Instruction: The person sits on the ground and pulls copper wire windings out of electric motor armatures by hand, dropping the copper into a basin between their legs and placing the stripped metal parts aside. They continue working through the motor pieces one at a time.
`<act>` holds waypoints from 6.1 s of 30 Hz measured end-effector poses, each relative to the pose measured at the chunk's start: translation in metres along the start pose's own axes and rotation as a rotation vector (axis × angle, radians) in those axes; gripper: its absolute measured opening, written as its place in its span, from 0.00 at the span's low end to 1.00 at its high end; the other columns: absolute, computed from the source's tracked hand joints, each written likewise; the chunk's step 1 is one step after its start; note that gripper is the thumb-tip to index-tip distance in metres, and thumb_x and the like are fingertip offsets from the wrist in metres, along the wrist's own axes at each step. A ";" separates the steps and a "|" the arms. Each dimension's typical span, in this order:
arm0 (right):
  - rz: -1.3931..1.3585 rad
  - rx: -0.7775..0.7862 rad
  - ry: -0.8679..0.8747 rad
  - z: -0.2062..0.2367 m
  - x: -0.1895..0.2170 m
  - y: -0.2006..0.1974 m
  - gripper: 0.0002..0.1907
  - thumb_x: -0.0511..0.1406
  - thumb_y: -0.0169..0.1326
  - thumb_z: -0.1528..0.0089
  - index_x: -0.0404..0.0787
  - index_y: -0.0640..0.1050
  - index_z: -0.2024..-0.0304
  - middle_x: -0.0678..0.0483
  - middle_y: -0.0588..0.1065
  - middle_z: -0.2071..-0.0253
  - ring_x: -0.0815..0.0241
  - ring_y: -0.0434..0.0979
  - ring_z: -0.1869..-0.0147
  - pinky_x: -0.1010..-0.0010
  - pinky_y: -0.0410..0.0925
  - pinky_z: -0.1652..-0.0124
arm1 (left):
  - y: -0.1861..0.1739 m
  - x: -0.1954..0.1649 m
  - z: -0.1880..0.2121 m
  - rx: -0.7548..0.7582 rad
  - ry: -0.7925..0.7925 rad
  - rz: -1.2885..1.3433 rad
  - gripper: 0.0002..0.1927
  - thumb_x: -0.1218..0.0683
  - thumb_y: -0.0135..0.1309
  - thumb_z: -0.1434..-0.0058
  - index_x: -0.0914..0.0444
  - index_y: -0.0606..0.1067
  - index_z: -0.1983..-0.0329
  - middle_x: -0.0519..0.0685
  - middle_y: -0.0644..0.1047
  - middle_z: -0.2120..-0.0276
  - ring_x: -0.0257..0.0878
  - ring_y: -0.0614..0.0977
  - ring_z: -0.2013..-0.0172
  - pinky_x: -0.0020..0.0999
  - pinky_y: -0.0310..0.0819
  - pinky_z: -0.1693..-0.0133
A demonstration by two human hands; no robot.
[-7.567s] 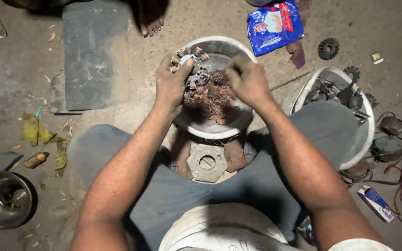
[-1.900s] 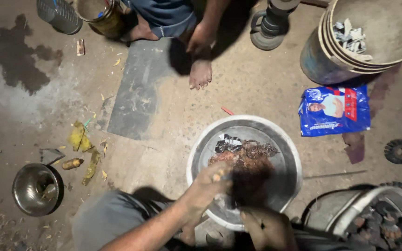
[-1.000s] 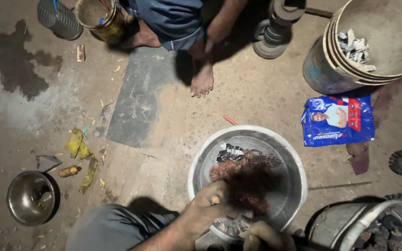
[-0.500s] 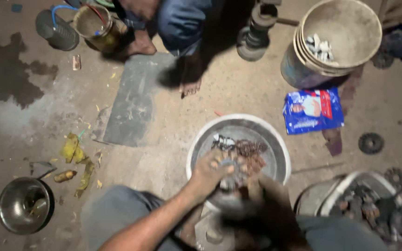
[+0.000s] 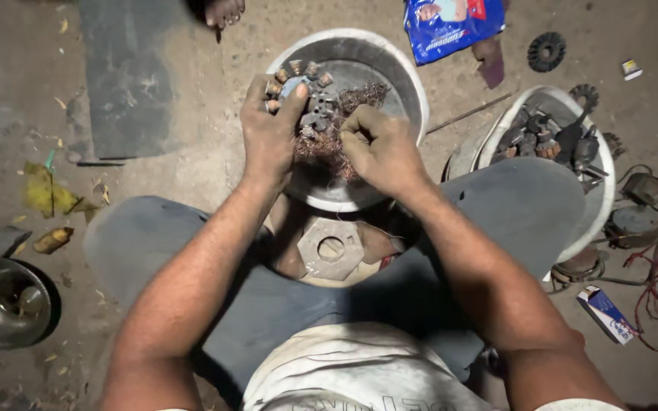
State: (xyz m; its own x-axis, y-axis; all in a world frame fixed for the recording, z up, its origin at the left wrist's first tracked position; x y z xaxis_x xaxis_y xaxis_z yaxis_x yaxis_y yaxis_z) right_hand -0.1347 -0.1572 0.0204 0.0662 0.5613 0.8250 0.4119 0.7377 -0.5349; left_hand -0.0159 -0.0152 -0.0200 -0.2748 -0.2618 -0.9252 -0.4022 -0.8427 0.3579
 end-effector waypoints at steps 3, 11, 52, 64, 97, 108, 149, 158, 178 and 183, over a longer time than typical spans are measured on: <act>0.098 -0.113 -0.020 -0.005 -0.003 -0.001 0.03 0.29 0.55 0.38 0.36 0.79 0.67 0.50 0.78 0.72 0.64 0.77 0.68 0.69 0.71 0.66 | -0.002 -0.001 0.002 -0.004 -0.011 0.033 0.08 0.60 0.59 0.34 0.65 0.73 0.55 0.48 0.79 0.65 0.33 0.79 0.65 0.29 0.78 0.61; 0.084 0.089 -0.101 0.008 -0.021 -0.006 0.02 0.30 0.56 0.41 0.36 0.78 0.68 0.50 0.78 0.72 0.56 0.81 0.67 0.65 0.72 0.65 | -0.011 0.005 -0.010 -0.065 0.003 0.172 0.13 0.60 0.59 0.38 0.63 0.73 0.52 0.47 0.80 0.64 0.32 0.82 0.68 0.30 0.81 0.65; 0.363 -0.194 -0.332 -0.002 0.006 -0.018 0.10 0.29 0.58 0.46 0.31 0.82 0.62 0.45 0.80 0.67 0.53 0.82 0.63 0.62 0.73 0.59 | 0.010 -0.001 -0.006 0.048 -0.051 0.023 0.10 0.61 0.60 0.34 0.68 0.74 0.52 0.48 0.80 0.63 0.32 0.82 0.65 0.27 0.79 0.64; 0.042 -0.046 -0.113 0.006 -0.008 -0.010 0.02 0.29 0.59 0.40 0.35 0.82 0.66 0.50 0.80 0.68 0.61 0.80 0.63 0.68 0.72 0.61 | 0.004 0.011 -0.011 0.030 0.172 -0.318 0.08 0.60 0.62 0.33 0.67 0.75 0.57 0.46 0.80 0.65 0.31 0.79 0.65 0.27 0.76 0.63; 0.082 0.130 0.205 0.009 -0.035 -0.009 0.10 0.36 0.57 0.36 0.38 0.85 0.61 0.49 0.80 0.71 0.62 0.79 0.67 0.69 0.70 0.64 | 0.010 0.015 -0.005 -0.021 -0.110 -0.048 0.08 0.59 0.60 0.38 0.65 0.77 0.57 0.47 0.80 0.67 0.33 0.80 0.68 0.29 0.76 0.66; 0.117 -0.052 0.271 0.017 -0.024 -0.015 0.12 0.38 0.56 0.33 0.35 0.83 0.61 0.49 0.80 0.72 0.60 0.79 0.68 0.68 0.70 0.65 | -0.003 0.025 -0.017 0.004 -0.126 0.031 0.19 0.61 0.61 0.39 0.68 0.73 0.44 0.51 0.82 0.57 0.36 0.84 0.61 0.31 0.83 0.60; 0.156 0.044 0.277 0.007 -0.015 -0.024 0.09 0.36 0.57 0.34 0.39 0.85 0.58 0.54 0.81 0.70 0.66 0.79 0.70 0.71 0.73 0.67 | -0.005 0.011 -0.010 -0.006 -0.066 -0.057 0.11 0.61 0.60 0.37 0.68 0.74 0.54 0.48 0.80 0.64 0.34 0.81 0.66 0.29 0.79 0.63; 0.504 0.312 0.150 0.005 -0.028 -0.026 0.09 0.38 0.60 0.38 0.41 0.86 0.60 0.46 0.82 0.67 0.47 0.82 0.63 0.54 0.73 0.57 | -0.008 0.006 -0.012 -0.014 -0.091 0.030 0.14 0.60 0.60 0.36 0.69 0.73 0.49 0.51 0.80 0.60 0.35 0.83 0.64 0.30 0.82 0.61; -0.006 0.058 -0.132 0.018 -0.004 -0.002 0.06 0.32 0.57 0.34 0.34 0.82 0.60 0.49 0.81 0.67 0.58 0.81 0.64 0.67 0.73 0.62 | 0.011 0.002 0.009 0.086 -0.068 0.296 0.17 0.58 0.58 0.32 0.68 0.70 0.44 0.52 0.80 0.57 0.38 0.84 0.59 0.34 0.83 0.56; -0.032 -0.059 0.152 0.017 -0.023 -0.007 0.08 0.35 0.55 0.34 0.37 0.83 0.63 0.53 0.79 0.72 0.64 0.77 0.70 0.70 0.70 0.69 | 0.006 0.003 0.002 0.054 -0.060 0.284 0.15 0.60 0.59 0.32 0.69 0.70 0.46 0.53 0.80 0.58 0.39 0.83 0.60 0.35 0.83 0.56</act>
State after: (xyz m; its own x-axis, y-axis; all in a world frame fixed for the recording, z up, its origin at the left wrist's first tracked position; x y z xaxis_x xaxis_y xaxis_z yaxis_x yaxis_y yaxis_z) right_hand -0.1548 -0.1685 0.0016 0.1871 0.4712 0.8620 0.4685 0.7284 -0.4999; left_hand -0.0205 -0.0203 -0.0210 -0.4338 -0.4541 -0.7783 -0.3475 -0.7126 0.6094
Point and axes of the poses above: each hand's wrist, its own z-axis away from the middle knuckle, its own y-axis out of the palm, x = y × z, the point moved 2 cm from there along -z, towards the middle knuckle
